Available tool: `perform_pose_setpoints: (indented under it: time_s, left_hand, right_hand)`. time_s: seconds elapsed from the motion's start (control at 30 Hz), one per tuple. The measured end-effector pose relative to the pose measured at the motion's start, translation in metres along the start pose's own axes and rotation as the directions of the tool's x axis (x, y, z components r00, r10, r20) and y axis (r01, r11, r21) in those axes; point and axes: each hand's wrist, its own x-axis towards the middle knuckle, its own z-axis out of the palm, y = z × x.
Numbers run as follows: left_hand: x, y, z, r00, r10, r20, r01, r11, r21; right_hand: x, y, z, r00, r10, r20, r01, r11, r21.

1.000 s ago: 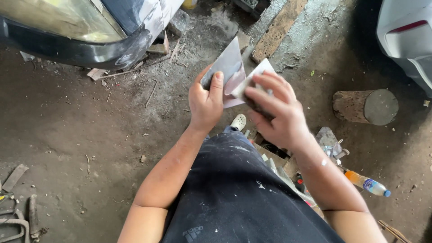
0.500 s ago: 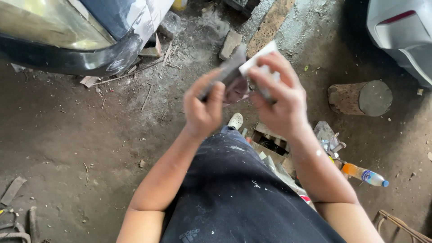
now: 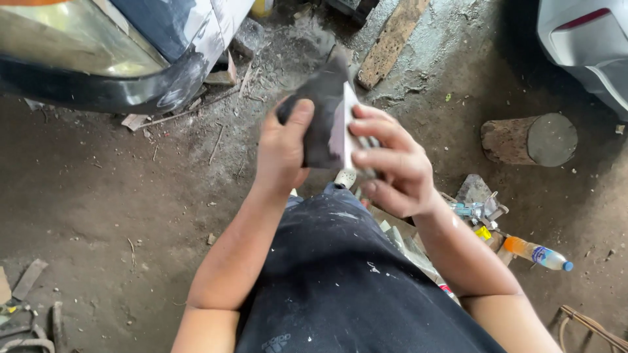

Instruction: The person scoops pink body filler from a can onto a metal putty knife and applies it to a damaged area on a car's front bumper. They then use a sanding block to smooth the filler on the car's surface.

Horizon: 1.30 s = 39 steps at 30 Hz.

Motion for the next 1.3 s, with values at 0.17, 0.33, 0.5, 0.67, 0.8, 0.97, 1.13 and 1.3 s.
perform_pose_setpoints:
  time_s: [0.17,0.33,0.5,0.67,0.8,0.97,1.13,1.3]
  left_hand:
    - [0.006,0.003,-0.015,0.999,0.026,0.022,-0.011,0.860,-0.511]
    - [0.000,-0.019,-0.006,0.928,0.362,-0.095,-0.356,0.932,0.071]
    - [-0.009,-0.001,0.000,0.695,0.719,-0.021,-0.652,0.643,0.402]
    - [0.001,-0.016,0.002,0.930,0.366,0.016,-0.366,0.925,0.103]
    - [0.014,-0.023,0.002,0.990,-0.076,0.119,0.131,0.807,-0.576]
    - [0.015,-0.013,-0.009,0.988,-0.120,0.093,0.152,0.760,-0.631]
    - [-0.011,-0.021,0.011,0.965,0.248,0.084,-0.232,0.959,-0.161]
    - [-0.016,0.002,0.023,0.647,0.750,0.137,-0.742,0.577,0.342]
  right_hand:
    - [-0.028,0.029,-0.008,0.947,0.313,-0.068,-0.320,0.912,-0.259]
    - [-0.007,0.009,0.010,0.972,0.016,-0.235,-0.159,0.781,-0.604]
    - [-0.016,0.012,0.033,0.978,0.202,0.056,-0.107,0.711,-0.695]
    - [-0.001,0.001,0.008,0.991,0.104,-0.080,-0.115,0.982,-0.148]
    - [-0.006,0.014,0.000,0.980,0.199,-0.016,-0.189,0.949,0.254]
    - [-0.018,0.032,-0.019,0.925,0.379,-0.038,-0.381,0.919,-0.097]
    - [0.012,-0.002,-0.015,0.969,0.133,-0.208,-0.215,0.870,-0.444]
    - [0.017,-0.011,0.018,0.989,0.145,-0.031,-0.130,0.743,-0.656]
